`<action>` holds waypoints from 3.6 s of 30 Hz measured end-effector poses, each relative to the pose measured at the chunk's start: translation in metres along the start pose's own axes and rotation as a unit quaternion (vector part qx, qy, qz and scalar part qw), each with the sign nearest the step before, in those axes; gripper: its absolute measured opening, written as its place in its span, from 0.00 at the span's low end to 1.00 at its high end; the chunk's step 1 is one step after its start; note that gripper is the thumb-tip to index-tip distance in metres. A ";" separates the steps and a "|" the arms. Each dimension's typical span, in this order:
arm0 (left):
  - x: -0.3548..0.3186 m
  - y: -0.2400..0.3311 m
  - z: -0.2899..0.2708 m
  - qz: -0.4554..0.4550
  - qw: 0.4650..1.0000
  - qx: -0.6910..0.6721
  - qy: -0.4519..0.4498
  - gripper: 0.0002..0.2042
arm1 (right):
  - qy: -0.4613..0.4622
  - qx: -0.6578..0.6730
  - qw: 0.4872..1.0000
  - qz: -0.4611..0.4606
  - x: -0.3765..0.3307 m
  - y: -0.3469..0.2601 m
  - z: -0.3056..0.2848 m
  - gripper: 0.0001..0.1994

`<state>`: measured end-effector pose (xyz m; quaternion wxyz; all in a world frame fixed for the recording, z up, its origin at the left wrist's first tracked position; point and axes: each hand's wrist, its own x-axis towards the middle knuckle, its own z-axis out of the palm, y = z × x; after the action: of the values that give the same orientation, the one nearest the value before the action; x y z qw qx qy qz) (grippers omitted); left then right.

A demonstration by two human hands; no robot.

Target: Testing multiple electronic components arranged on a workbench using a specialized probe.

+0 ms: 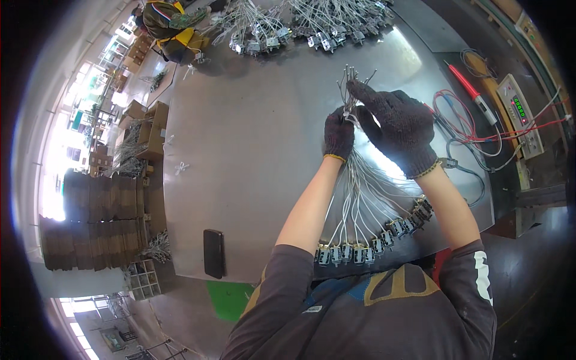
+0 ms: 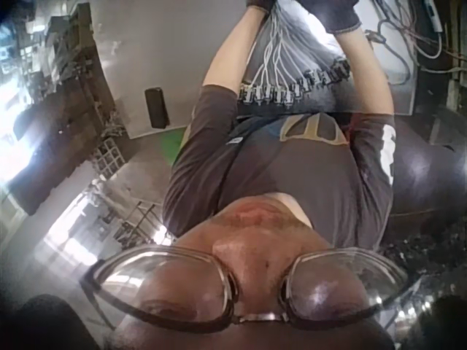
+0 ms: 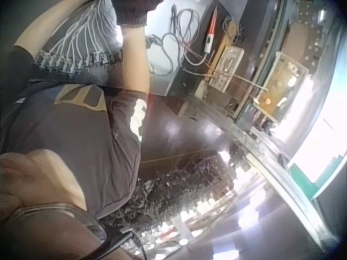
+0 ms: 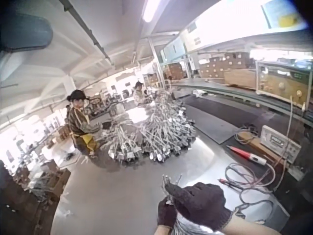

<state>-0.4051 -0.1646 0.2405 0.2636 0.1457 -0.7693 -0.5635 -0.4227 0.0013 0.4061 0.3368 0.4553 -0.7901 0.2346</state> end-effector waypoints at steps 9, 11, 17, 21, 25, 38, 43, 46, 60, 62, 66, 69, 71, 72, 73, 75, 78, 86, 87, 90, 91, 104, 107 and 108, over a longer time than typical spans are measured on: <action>0.005 -0.006 -0.006 0.024 0.999 0.030 0.002 0.13 | 0.016 0.005 1.000 0.012 0.014 0.012 0.001 0.20; 0.006 0.002 -0.003 0.052 0.998 0.045 -0.007 0.13 | 0.018 -0.005 1.000 0.020 0.016 0.017 0.000 0.16; 0.005 -0.001 -0.004 0.053 0.996 0.073 0.012 0.14 | -0.019 0.022 1.000 0.004 0.027 0.016 -0.010 0.09; 0.005 -0.002 -0.004 0.026 0.999 0.044 -0.004 0.13 | -0.094 0.033 0.995 -0.029 0.018 0.024 -0.009 0.14; 0.004 0.005 -0.004 0.009 0.999 0.032 -0.016 0.12 | -0.054 0.128 0.989 -0.056 0.008 0.027 -0.008 0.16; 0.005 -0.012 0.001 0.073 0.997 -0.007 0.024 0.12 | 0.041 0.295 0.948 0.114 -0.021 0.003 0.017 0.08; 0.007 -0.032 0.008 0.008 0.989 -0.147 0.026 0.12 | 0.061 0.362 0.917 0.153 -0.015 -0.013 0.022 0.08; 0.008 -0.041 0.010 0.005 0.984 -0.178 0.014 0.11 | 0.071 0.412 0.892 0.174 -0.011 -0.017 0.023 0.06; 0.003 -0.033 -0.006 -0.081 0.992 -0.095 0.000 0.10 | -0.009 0.304 0.937 0.174 0.015 -0.004 -0.011 0.16; 0.005 -0.037 -0.001 0.067 0.994 -0.079 0.037 0.10 | 0.024 0.333 0.916 0.222 0.000 -0.008 0.010 0.21; 0.008 -0.027 0.011 0.094 0.992 0.080 0.009 0.11 | -0.007 0.417 0.870 0.265 -0.009 -0.004 0.039 0.21; 0.012 -0.045 0.013 -0.052 0.953 -0.300 -0.002 0.11 | -0.024 0.515 0.804 0.296 0.007 -0.021 0.048 0.19; 0.013 -0.059 0.016 -0.058 0.930 -0.363 -0.016 0.10 | 0.008 0.490 0.820 0.295 0.014 -0.029 0.054 0.16; 0.014 -0.065 0.015 -0.060 0.917 -0.393 -0.022 0.10 | 0.008 0.493 0.819 0.293 0.017 -0.032 0.056 0.16; 0.015 -0.066 0.015 -0.063 0.903 -0.424 -0.030 0.10 | 0.010 0.474 0.831 0.291 0.019 -0.033 0.059 0.15; 0.016 -0.068 0.009 -0.064 0.889 -0.452 -0.037 0.10 | 0.012 0.457 0.841 0.288 0.021 -0.036 0.067 0.14; 0.007 -0.047 0.016 0.043 0.984 -0.170 -0.032 0.09 | 0.089 0.483 0.826 0.277 0.008 -0.028 0.078 0.12; 0.017 -0.069 0.009 -0.031 0.930 -0.364 -0.036 0.09 | 0.078 0.487 0.835 0.245 0.015 -0.033 0.070 0.11; 0.016 -0.075 0.009 -0.029 0.931 -0.364 -0.033 0.09 | 0.077 0.488 0.835 0.243 0.014 -0.033 0.071 0.11; 0.014 -0.074 0.020 -0.021 0.923 -0.383 -0.004 0.09 | 0.093 0.487 0.847 0.193 0.012 -0.024 0.070 0.10; 0.012 -0.072 0.021 0.001 0.951 -0.309 0.010 0.09 | 0.094 0.459 0.864 0.185 0.013 -0.023 0.068 0.10; 0.010 -0.084 0.022 -0.044 0.940 -0.337 -0.038 0.09 | 0.083 0.436 0.889 0.113 0.020 -0.024 0.053 0.09; 0.010 -0.084 0.024 -0.049 0.938 -0.339 -0.042 0.08 | 0.089 0.413 0.899 0.114 0.021 -0.026 0.050 0.09; 0.011 -0.085 0.023 -0.050 0.939 -0.337 -0.042 0.08 | 0.090 0.415 0.898 0.116 0.023 -0.027 0.049 0.09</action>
<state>-0.4329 -0.1794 0.1575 0.2364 0.0629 -0.5365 -0.8077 -0.4224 -0.0578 0.3928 0.1579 0.4360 -0.6343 0.6186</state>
